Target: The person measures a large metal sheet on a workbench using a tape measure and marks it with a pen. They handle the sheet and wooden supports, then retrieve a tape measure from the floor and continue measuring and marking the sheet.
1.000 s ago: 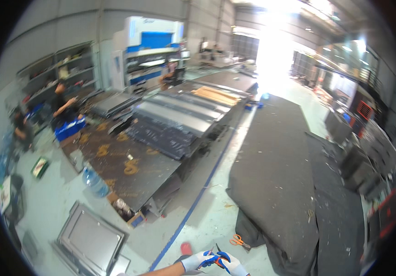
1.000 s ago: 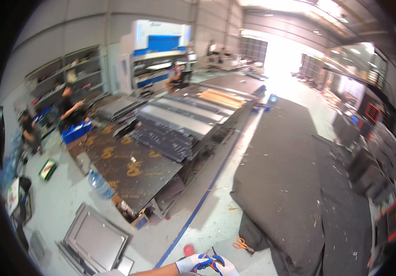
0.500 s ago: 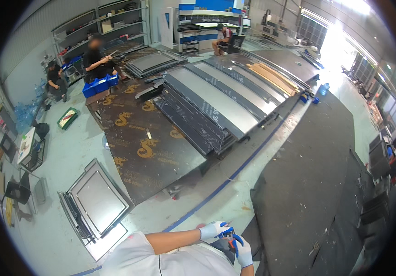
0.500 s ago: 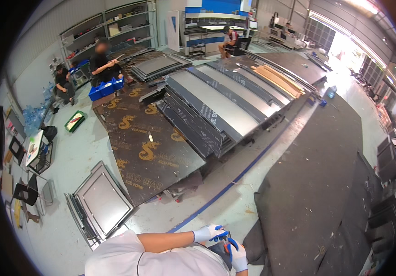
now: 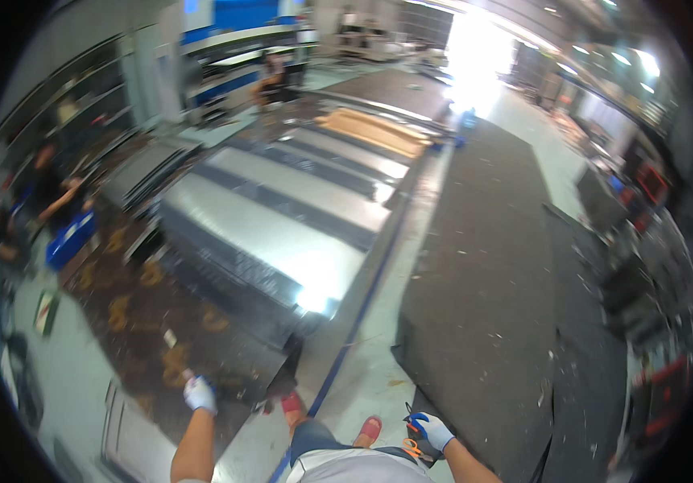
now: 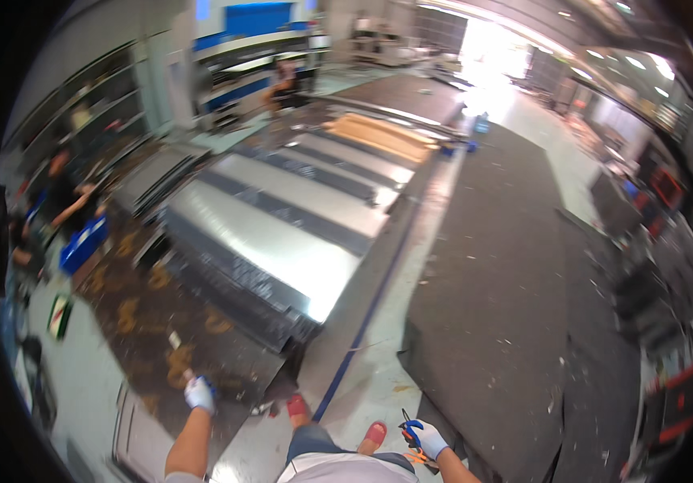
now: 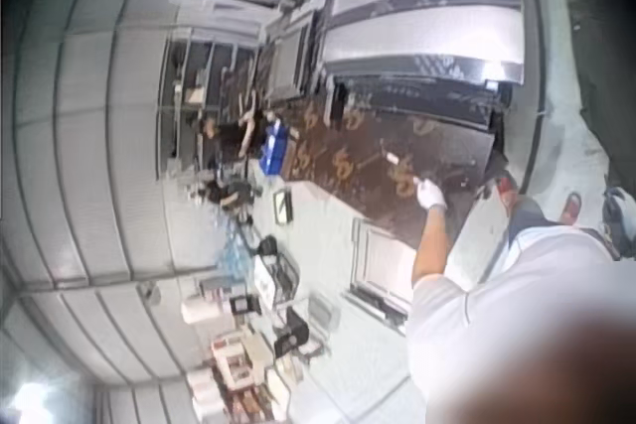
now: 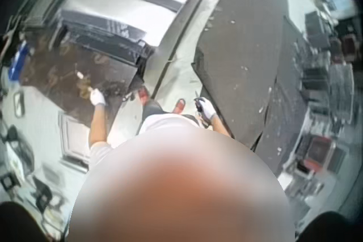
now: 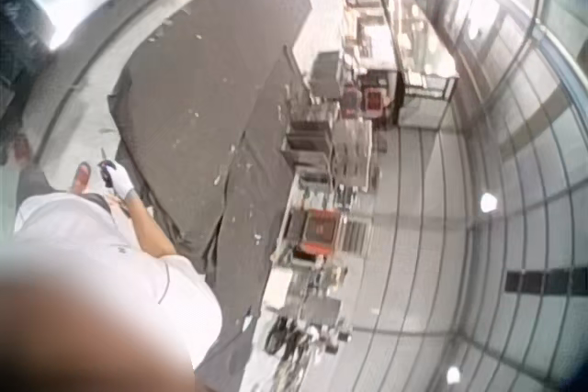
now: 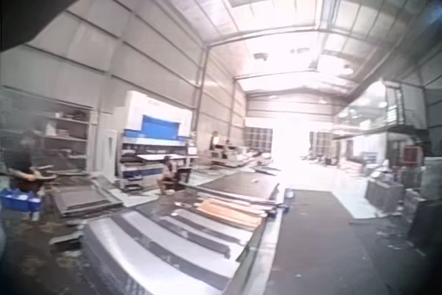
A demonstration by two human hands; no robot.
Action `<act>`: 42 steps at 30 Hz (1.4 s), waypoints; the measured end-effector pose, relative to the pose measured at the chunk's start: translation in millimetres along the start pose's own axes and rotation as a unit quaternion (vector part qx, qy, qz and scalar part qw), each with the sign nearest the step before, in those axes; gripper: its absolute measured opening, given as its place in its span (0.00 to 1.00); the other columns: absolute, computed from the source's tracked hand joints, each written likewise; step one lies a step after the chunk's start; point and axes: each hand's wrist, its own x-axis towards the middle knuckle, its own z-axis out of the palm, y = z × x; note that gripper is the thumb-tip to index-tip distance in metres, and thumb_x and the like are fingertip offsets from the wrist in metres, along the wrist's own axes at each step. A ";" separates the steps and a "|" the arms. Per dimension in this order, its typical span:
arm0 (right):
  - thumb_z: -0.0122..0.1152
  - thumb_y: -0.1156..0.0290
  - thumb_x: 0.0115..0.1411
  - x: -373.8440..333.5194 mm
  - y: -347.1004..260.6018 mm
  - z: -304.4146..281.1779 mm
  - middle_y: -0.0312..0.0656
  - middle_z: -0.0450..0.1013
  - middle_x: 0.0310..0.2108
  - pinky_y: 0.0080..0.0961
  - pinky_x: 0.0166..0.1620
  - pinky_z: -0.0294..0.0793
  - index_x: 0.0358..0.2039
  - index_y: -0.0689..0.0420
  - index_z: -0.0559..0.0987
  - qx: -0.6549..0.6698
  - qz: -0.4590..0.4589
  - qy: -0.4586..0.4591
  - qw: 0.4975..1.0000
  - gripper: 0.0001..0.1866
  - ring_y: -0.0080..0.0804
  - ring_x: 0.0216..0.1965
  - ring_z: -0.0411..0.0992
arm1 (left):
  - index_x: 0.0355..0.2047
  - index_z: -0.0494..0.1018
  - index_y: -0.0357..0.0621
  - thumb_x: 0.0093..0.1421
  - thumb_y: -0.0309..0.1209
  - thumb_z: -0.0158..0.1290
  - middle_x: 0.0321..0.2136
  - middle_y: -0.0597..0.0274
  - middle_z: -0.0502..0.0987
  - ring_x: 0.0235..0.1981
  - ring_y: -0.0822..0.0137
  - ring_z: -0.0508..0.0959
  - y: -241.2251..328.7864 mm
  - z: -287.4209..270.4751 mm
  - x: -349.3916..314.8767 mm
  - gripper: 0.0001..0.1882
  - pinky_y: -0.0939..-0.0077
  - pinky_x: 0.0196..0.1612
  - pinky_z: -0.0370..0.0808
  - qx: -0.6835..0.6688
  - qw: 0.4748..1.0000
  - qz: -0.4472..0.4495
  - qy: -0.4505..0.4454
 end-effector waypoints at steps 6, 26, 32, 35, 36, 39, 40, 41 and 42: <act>0.58 0.63 0.72 -7.5 12.1 30.8 0.37 0.79 0.34 0.27 0.34 0.79 0.45 0.54 0.82 0.075 0.078 0.160 0.981 0.10 0.25 0.33 0.76 | 0.67 0.72 0.50 0.70 0.59 0.49 0.57 0.42 0.77 0.55 0.43 0.80 78.4 -14.0 142.9 0.34 0.57 0.58 0.76 0.458 0.867 0.147 0.130; 0.56 0.59 0.70 118.6 12.8 51.6 0.43 0.78 0.31 0.35 0.44 0.74 0.38 0.50 0.84 -0.120 -0.132 0.102 0.979 0.12 0.41 0.36 0.75 | 0.51 0.81 0.38 0.72 0.35 0.49 0.43 0.49 0.85 0.43 0.55 0.85 111.1 82.9 58.9 0.17 0.62 0.45 0.82 0.638 0.743 0.198 -0.047; 0.60 0.56 0.71 193.4 -81.0 -2.6 0.38 0.80 0.30 0.30 0.33 0.76 0.37 0.56 0.84 0.344 0.045 0.084 0.934 0.16 0.33 0.30 0.78 | 0.53 0.79 0.39 0.74 0.33 0.50 0.41 0.55 0.83 0.41 0.63 0.82 48.1 237.8 -138.6 0.15 0.68 0.44 0.80 0.320 0.812 0.177 -0.455; 0.57 0.51 0.73 198.6 -146.9 -50.0 0.35 0.78 0.29 0.27 0.32 0.73 0.38 0.55 0.83 0.364 -0.045 0.016 0.930 0.20 0.25 0.26 0.73 | 0.51 0.78 0.40 0.76 0.30 0.50 0.39 0.62 0.80 0.38 0.72 0.76 77.8 337.0 -242.4 0.11 0.74 0.43 0.75 0.182 0.789 0.212 -0.547; 0.56 0.50 0.73 197.4 -168.2 -67.0 0.35 0.78 0.28 0.27 0.32 0.73 0.38 0.55 0.83 0.301 -0.081 0.017 0.950 0.20 0.24 0.26 0.72 | 0.48 0.79 0.42 0.76 0.33 0.50 0.38 0.62 0.81 0.37 0.71 0.76 95.1 376.4 -272.6 0.11 0.73 0.43 0.74 0.162 0.786 0.215 -0.557; 0.57 0.49 0.73 199.8 -226.8 -115.3 0.36 0.77 0.33 0.25 0.36 0.74 0.43 0.55 0.79 0.098 -0.115 0.051 0.987 0.20 0.21 0.32 0.71 | 0.52 0.77 0.42 0.80 0.42 0.43 0.39 0.64 0.80 0.30 0.73 0.75 134.1 481.1 -350.2 0.19 0.77 0.39 0.73 0.130 0.758 -0.009 -0.639; 0.53 0.48 0.74 204.2 -244.9 -126.0 0.43 0.80 0.38 0.32 0.43 0.77 0.47 0.56 0.79 0.000 -0.103 0.108 0.989 0.22 0.31 0.39 0.77 | 0.56 0.76 0.43 0.79 0.41 0.43 0.43 0.62 0.80 0.33 0.73 0.75 140.1 515.9 -367.7 0.19 0.76 0.43 0.74 0.085 0.738 -0.159 -0.650; 0.50 0.48 0.75 207.7 -260.1 -132.8 0.46 0.81 0.42 0.34 0.47 0.77 0.50 0.56 0.79 -0.020 -0.117 0.148 0.982 0.23 0.36 0.44 0.79 | 0.57 0.75 0.43 0.78 0.42 0.44 0.46 0.59 0.80 0.38 0.68 0.77 140.1 554.0 -384.8 0.20 0.72 0.47 0.75 -0.010 0.661 -0.239 -0.711; 0.48 0.48 0.76 211.7 -272.7 -140.2 0.50 0.81 0.47 0.36 0.52 0.77 0.52 0.56 0.78 -0.045 -0.145 0.182 0.972 0.24 0.42 0.49 0.80 | 0.59 0.74 0.43 0.77 0.43 0.45 0.49 0.55 0.80 0.42 0.63 0.78 136.6 578.5 -395.4 0.21 0.68 0.51 0.75 -0.106 0.569 -0.311 -0.754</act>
